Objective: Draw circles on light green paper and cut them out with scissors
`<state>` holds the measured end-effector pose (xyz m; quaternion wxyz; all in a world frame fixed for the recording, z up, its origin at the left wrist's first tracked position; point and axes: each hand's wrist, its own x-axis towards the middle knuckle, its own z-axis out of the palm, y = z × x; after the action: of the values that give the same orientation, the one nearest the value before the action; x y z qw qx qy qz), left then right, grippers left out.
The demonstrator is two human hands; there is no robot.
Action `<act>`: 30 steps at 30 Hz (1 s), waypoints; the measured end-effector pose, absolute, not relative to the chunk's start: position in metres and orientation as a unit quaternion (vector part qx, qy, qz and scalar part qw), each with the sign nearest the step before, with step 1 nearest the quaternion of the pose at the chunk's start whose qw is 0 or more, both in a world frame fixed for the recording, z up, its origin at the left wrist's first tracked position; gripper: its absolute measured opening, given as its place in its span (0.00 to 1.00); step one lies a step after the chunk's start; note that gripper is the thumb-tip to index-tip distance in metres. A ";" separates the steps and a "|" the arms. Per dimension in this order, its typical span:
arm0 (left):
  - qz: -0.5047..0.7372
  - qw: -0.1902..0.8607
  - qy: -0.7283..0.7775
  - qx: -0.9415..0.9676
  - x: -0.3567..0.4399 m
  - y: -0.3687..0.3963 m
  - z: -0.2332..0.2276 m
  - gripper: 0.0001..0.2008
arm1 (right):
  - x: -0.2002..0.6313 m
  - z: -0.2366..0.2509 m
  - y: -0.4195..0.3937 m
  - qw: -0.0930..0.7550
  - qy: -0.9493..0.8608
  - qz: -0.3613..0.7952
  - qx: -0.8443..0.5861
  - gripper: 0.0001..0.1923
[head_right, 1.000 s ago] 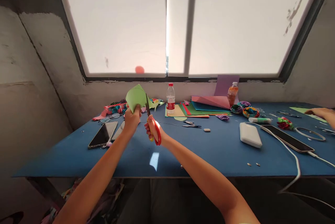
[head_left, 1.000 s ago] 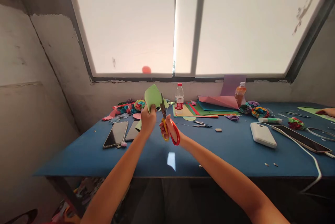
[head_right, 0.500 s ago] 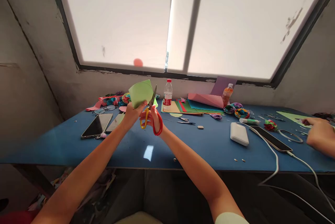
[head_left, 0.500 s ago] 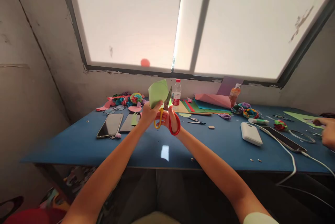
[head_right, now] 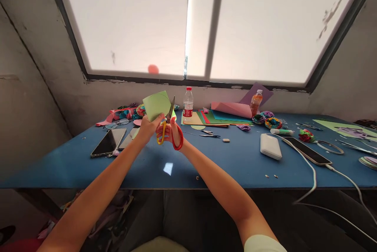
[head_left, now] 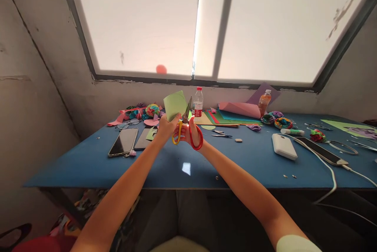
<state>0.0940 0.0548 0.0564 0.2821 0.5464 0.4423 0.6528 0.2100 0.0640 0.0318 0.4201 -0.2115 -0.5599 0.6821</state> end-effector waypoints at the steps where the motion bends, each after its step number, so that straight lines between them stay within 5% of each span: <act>1: 0.652 0.287 0.441 0.546 0.094 0.055 0.056 0.17 | 0.209 0.032 0.064 0.423 -0.553 0.685 -0.213 0.44; 30: 0.642 0.328 0.411 0.558 0.099 0.053 0.050 0.18 | 0.209 0.029 0.064 0.451 -0.578 0.654 -0.185 0.40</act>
<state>0.0992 0.0534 0.0503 0.3279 0.5582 0.4105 0.6422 0.2087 0.0639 0.0294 0.4514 -0.1850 -0.5782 0.6540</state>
